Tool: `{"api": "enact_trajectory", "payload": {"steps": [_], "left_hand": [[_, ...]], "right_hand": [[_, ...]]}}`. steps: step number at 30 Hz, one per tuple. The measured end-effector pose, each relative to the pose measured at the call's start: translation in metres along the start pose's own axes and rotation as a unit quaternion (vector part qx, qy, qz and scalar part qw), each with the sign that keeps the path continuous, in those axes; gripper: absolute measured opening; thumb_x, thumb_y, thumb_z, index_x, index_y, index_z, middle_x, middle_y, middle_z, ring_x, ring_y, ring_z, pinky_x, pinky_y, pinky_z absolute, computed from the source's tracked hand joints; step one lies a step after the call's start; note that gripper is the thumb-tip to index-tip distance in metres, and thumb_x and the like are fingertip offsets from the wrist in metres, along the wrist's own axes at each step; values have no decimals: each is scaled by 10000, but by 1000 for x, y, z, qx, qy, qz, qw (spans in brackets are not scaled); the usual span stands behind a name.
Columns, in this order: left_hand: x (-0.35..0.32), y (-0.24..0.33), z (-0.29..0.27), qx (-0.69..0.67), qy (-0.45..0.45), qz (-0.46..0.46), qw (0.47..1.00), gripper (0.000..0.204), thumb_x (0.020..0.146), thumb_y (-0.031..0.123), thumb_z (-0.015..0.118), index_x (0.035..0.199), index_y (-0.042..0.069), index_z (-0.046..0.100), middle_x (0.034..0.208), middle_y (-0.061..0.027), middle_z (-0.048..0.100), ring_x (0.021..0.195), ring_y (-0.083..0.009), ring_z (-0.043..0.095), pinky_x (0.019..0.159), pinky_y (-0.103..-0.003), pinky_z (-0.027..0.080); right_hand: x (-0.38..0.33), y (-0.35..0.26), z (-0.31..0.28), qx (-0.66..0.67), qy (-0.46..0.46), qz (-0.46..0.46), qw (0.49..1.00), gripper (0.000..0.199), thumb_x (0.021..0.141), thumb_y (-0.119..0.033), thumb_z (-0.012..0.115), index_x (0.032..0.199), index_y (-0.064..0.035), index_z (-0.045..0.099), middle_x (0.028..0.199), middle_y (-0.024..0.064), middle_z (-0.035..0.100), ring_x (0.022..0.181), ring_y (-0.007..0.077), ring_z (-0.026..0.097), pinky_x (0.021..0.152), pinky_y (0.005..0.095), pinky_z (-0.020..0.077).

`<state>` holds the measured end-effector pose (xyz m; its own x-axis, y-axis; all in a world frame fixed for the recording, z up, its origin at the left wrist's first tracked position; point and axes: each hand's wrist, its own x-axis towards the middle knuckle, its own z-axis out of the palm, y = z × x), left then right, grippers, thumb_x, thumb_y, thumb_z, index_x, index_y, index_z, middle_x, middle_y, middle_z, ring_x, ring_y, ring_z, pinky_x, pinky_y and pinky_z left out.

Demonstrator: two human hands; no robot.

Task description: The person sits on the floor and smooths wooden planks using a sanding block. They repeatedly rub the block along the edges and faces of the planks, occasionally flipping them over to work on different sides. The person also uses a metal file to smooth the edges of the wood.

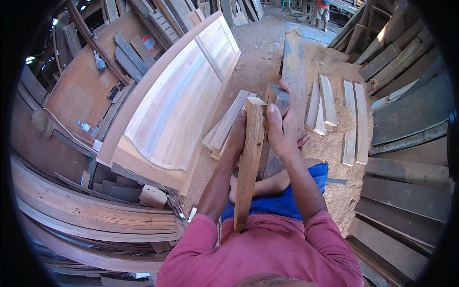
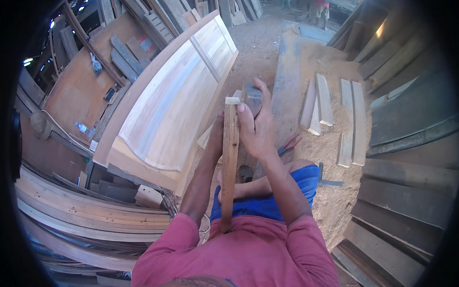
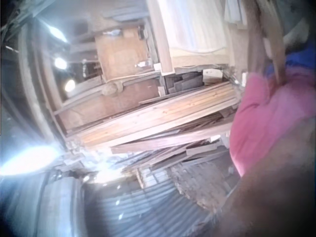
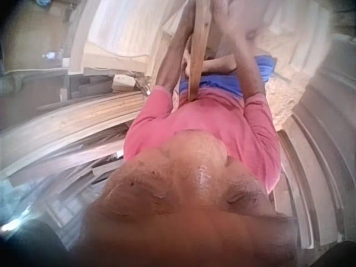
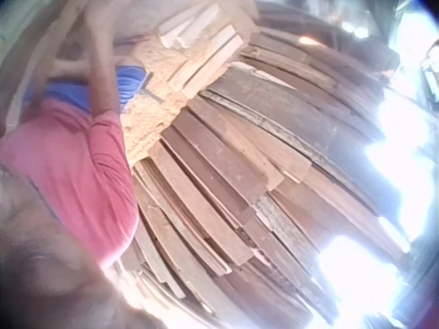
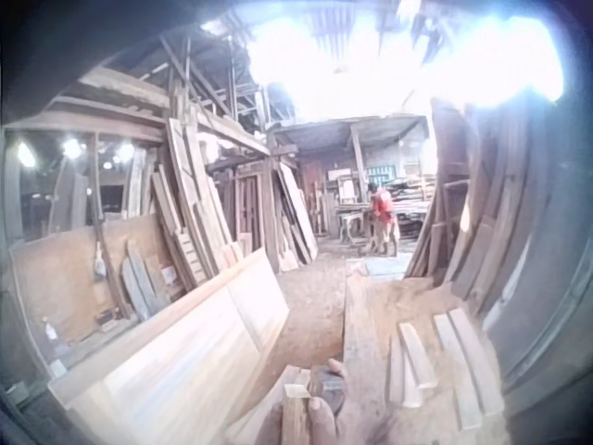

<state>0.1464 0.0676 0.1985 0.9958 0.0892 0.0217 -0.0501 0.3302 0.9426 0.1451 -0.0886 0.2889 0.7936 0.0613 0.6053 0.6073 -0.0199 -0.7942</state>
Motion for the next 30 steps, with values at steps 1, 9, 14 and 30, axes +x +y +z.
{"api": "enact_trajectory", "payload": {"steps": [1,9,14,30], "left_hand": [[2,0,1,4,-6,13,1000,653,1157,508,257,1366,-4,605,1230,-119,690,1100,-181,661,964,-347,542],[13,-21,-8,62,-10,7,998,674,1147,542,216,1386,38,595,1180,-99,695,1056,-190,683,908,-329,565],[26,-35,-18,146,-14,76,986,693,1146,551,223,1461,28,551,1239,-106,675,1111,-180,642,970,-335,526],[22,63,-33,-7,-96,69,993,719,882,572,815,1328,43,622,1197,-74,703,1111,-162,658,939,-361,549]], "right_hand": [[-4,3,1,0,-6,-8,1000,620,1040,-272,564,1537,39,362,1433,268,519,1337,326,523,1151,441,386],[-3,15,-1,-27,20,1,999,614,1045,-294,573,1522,43,383,1355,256,568,1267,325,576,1120,439,420],[71,30,-7,51,-27,92,994,661,1053,-399,584,1552,-7,398,1392,232,570,1256,310,591,1072,456,474],[-181,181,-111,311,10,455,835,590,1109,-367,512,1599,-65,381,1375,93,582,1207,199,608,1025,378,523]]}}
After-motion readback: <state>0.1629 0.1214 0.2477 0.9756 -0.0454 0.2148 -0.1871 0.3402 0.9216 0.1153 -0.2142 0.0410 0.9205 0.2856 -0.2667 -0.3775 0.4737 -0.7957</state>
